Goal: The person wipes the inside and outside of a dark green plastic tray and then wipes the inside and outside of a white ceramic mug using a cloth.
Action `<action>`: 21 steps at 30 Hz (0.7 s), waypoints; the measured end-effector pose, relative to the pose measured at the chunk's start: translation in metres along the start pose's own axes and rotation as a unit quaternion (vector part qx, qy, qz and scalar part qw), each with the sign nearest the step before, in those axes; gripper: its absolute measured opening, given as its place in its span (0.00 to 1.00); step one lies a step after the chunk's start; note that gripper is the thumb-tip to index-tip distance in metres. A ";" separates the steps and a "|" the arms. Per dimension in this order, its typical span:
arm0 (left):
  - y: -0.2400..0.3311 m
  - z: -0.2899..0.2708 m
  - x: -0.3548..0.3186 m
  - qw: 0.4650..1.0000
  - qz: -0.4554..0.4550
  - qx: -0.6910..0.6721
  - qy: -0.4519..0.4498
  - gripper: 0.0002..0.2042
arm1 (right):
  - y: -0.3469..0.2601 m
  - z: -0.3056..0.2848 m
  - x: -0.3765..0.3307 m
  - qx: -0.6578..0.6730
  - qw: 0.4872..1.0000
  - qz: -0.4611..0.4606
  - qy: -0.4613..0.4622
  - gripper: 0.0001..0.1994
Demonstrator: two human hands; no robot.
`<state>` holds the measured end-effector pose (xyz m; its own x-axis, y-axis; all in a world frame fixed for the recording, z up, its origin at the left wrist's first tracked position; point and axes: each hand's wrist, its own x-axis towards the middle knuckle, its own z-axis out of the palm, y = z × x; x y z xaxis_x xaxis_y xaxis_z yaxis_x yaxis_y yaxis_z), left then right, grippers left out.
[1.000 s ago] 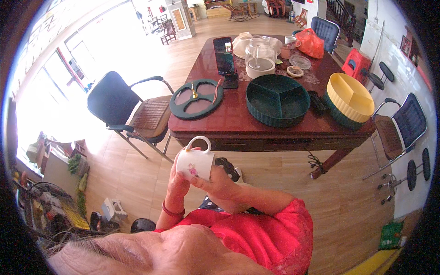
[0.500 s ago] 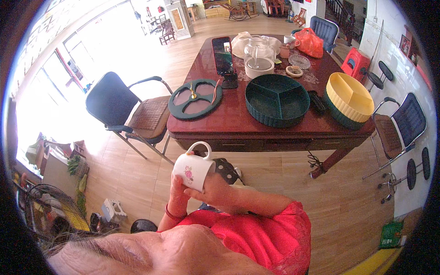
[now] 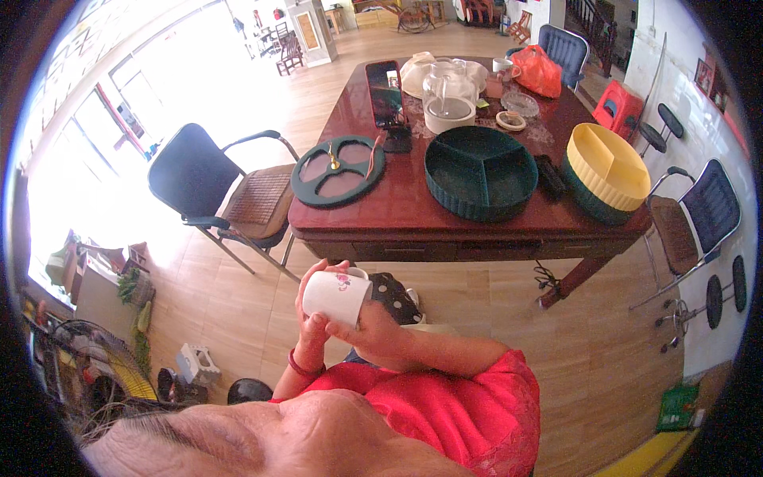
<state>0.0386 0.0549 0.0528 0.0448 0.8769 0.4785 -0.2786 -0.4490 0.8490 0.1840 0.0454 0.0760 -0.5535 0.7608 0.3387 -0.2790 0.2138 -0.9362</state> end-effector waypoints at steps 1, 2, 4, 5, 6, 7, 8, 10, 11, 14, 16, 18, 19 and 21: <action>0.002 0.003 -0.001 1.000 -0.010 -0.008 0.019 0.44 | 0.004 -0.002 0.002 -0.138 0.986 -0.091 0.002 0.20; 0.006 0.004 -0.002 0.998 -0.054 -0.022 0.026 0.43 | 0.008 -0.004 0.004 -0.272 0.945 -0.179 0.004 0.20; 0.014 0.007 -0.004 0.988 -0.142 -0.050 0.038 0.41 | 0.022 -0.010 0.005 -0.386 0.889 -0.245 -0.013 0.21; 0.011 0.004 -0.004 0.984 -0.166 -0.013 0.060 0.39 | 0.034 -0.014 0.007 -0.374 0.899 -0.227 -0.031 0.22; 0.007 0.002 -0.005 0.983 -0.174 0.001 0.059 0.39 | 0.039 -0.016 0.007 -0.362 0.907 -0.208 -0.049 0.22; 0.002 -0.001 -0.005 0.982 -0.180 0.016 0.060 0.39 | 0.037 -0.017 0.007 -0.351 0.915 -0.196 -0.042 0.22; 0.000 -0.002 -0.005 0.980 -0.186 0.031 0.060 0.40 | 0.035 -0.019 0.004 -0.340 0.922 -0.184 -0.035 0.22; 0.001 -0.001 -0.004 0.987 -0.152 0.021 0.041 0.39 | 0.030 -0.017 0.001 -0.226 0.969 -0.101 -0.017 0.21; 0.003 0.000 -0.003 0.990 -0.137 0.016 0.031 0.39 | 0.026 -0.014 -0.002 -0.121 0.992 -0.029 -0.005 0.21; 0.008 0.005 0.001 0.991 -0.120 -0.049 0.030 0.40 | -0.002 -0.006 -0.001 0.115 0.990 0.069 0.033 0.21; 0.008 0.006 0.003 0.988 -0.122 -0.089 0.037 0.40 | -0.004 -0.005 -0.001 0.144 0.987 0.068 0.035 0.22; 0.007 0.003 0.001 0.985 -0.128 -0.110 0.044 0.39 | 0.008 -0.005 -0.004 0.072 0.996 0.041 0.013 0.24; 0.008 0.001 0.000 0.983 -0.135 -0.117 0.044 0.38 | 0.009 -0.008 -0.003 -0.052 0.998 -0.021 -0.027 0.25; 0.011 -0.002 -0.002 0.979 -0.148 -0.130 0.046 0.36 | 0.009 -0.016 0.000 -0.294 0.939 -0.144 -0.104 0.28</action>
<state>0.0334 0.0487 0.0609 0.0778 0.9793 0.1870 -0.5022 -0.1236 0.8559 0.1941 0.0575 0.0665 -0.6803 0.4968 0.5388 0.0073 0.7397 -0.6729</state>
